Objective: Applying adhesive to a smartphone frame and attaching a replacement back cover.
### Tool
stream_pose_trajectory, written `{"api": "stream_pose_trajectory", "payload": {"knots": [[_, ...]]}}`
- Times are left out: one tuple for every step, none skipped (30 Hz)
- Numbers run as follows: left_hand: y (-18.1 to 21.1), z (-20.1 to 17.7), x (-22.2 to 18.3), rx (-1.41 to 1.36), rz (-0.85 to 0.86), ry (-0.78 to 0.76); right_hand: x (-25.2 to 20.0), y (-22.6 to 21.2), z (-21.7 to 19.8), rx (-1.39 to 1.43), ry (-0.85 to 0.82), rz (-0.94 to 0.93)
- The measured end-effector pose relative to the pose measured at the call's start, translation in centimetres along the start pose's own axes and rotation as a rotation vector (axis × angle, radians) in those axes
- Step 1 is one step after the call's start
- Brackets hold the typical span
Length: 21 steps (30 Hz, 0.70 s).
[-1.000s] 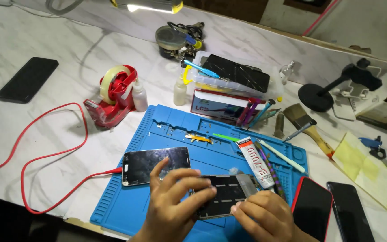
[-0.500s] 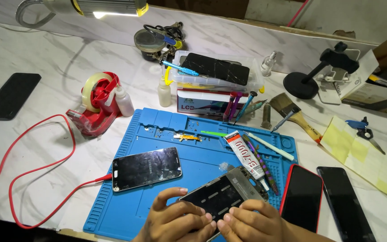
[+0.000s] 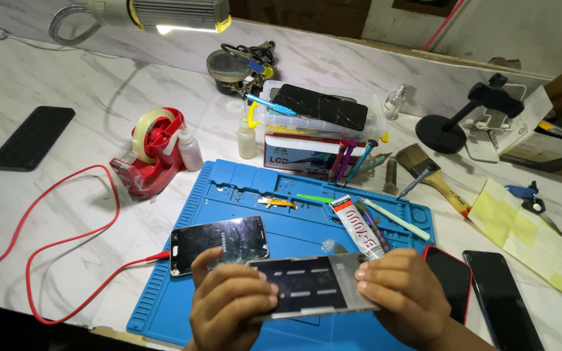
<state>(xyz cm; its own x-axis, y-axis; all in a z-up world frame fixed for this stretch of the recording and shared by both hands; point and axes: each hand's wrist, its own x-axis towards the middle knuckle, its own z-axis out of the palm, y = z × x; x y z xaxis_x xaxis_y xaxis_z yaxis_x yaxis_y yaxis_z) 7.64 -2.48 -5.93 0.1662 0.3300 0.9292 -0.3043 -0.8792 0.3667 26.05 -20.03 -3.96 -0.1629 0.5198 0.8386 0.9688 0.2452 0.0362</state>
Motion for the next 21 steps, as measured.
{"api": "stream_pose_trajectory", "payload": {"knots": [[-0.8, -0.1, -0.2, 0.047, -0.033, -0.066, -0.2, 0.2, 0.0, 0.101, 0.023, 0.128], [-1.6, -0.1, -0.3, 0.095, -0.065, -0.131, -0.4, 0.4, -0.1, 0.203, 0.046, 0.256], [-1.7, -0.1, -0.5, 0.091, -0.064, -0.130, -0.1, 0.3, -0.1, 0.198, 0.046, 0.256], [-1.9, -0.1, -0.6, 0.080, -0.132, -0.214, 0.2, 0.2, -0.1, 0.380, 0.060, 0.380], [-2.0, -0.2, -0.9, 0.068, -0.203, -0.301, 0.4, 0.0, -0.1, 0.563, 0.074, 0.510], [-2.0, -0.1, -0.7, 0.063, -0.204, -0.303, 0.0, 0.1, 0.0, 0.558, 0.073, 0.514], [-1.9, 0.1, -0.6, 0.008, -0.202, -0.412, -0.4, 0.1, 0.0, 0.622, 0.051, 0.660], [-1.9, 0.2, -0.5, -0.047, -0.198, -0.521, -0.8, 0.1, 0.0, 0.683, 0.030, 0.808], [-1.9, 0.3, -0.8, -0.052, -0.197, -0.523, -0.6, -0.1, 0.0, 0.678, 0.031, 0.811], [-1.8, 0.5, -1.2, -0.123, -0.212, -0.524, -0.3, -0.3, 0.1, 0.753, 0.008, 0.851], [-1.8, 0.5, -1.5, -0.188, -0.225, -0.526, -0.1, -0.5, 0.3, 0.832, -0.014, 0.890], [-2.0, 0.5, -1.5, -0.189, -0.224, -0.528, -0.3, -0.7, 0.5, 0.831, -0.011, 0.891], [-2.0, 0.4, -1.6, -0.184, -0.254, -0.598, -0.5, -0.9, 0.7, 0.879, -0.019, 0.918], [-2.1, 0.3, -1.7, -0.179, -0.284, -0.668, -0.7, -1.1, 0.9, 0.926, -0.028, 0.945], [-2.0, 0.3, -1.7, -0.178, -0.286, -0.670, -0.4, -1.2, 1.0, 0.929, -0.028, 0.947], [-2.0, 0.4, -1.7, -0.213, -0.264, -0.678, -0.2, -1.4, 1.1, 0.905, -0.035, 0.904], [-1.9, 0.4, -1.7, -0.251, -0.242, -0.687, 0.0, -1.6, 1.1, 0.879, -0.043, 0.862], [-1.9, 0.5, -1.8, -0.251, -0.245, -0.690, 0.2, -1.7, 1.1, 0.880, -0.042, 0.865], [-1.9, 0.5, -1.9, -0.241, -0.218, -0.665, 0.5, -1.9, 1.0, 0.874, -0.032, 0.830], [-1.8, 0.6, -1.9, -0.232, -0.191, -0.640, 0.7, -2.1, 1.0, 0.868, -0.022, 0.794], [-1.6, 0.6, -1.7, -0.233, -0.193, -0.643, 0.5, -2.1, 1.0, 0.868, -0.021, 0.798]]}}
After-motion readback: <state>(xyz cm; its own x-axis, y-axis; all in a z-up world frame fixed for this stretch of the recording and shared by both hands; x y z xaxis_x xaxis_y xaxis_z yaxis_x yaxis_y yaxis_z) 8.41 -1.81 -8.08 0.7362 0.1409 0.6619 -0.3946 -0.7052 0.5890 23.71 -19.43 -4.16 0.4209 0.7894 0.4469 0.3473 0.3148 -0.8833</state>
